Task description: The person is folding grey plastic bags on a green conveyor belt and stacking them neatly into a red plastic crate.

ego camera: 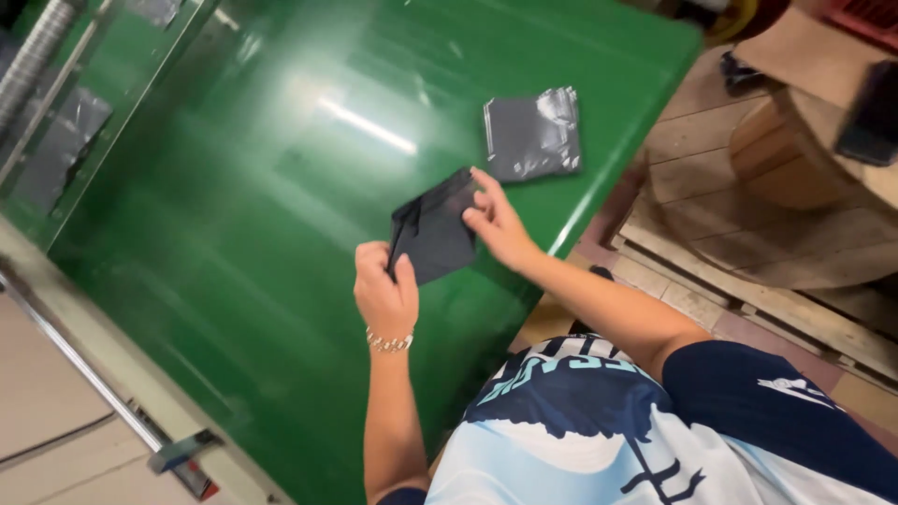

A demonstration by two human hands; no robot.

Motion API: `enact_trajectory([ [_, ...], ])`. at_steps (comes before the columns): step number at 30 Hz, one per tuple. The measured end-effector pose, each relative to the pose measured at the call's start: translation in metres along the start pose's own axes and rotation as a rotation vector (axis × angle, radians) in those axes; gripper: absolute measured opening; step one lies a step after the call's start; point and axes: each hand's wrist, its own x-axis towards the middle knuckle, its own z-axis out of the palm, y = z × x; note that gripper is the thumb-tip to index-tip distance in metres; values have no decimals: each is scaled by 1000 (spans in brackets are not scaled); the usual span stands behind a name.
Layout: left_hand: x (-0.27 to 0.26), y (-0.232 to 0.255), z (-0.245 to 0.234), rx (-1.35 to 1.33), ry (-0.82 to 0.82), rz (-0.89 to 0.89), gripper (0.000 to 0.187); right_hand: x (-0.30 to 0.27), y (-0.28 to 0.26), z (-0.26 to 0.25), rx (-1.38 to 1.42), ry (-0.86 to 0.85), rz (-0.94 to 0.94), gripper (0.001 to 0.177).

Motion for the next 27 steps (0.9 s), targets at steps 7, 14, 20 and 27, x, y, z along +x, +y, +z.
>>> enact_trajectory([
  [7, 71, 23, 201, 231, -27, -351, 20, 89, 18, -172, -442, 192, -169, 76],
  [14, 80, 18, 300, 419, -165, -422, 26, 134, 46, -231, -848, 97, 2, 75],
  [20, 82, 21, 310, 585, -218, -443, 40, 132, 23, -245, -1031, -96, -3, 72],
  [27, 98, 7, 321, 335, -359, -628, 31, 168, 40, -272, -1328, -110, -383, 90],
])
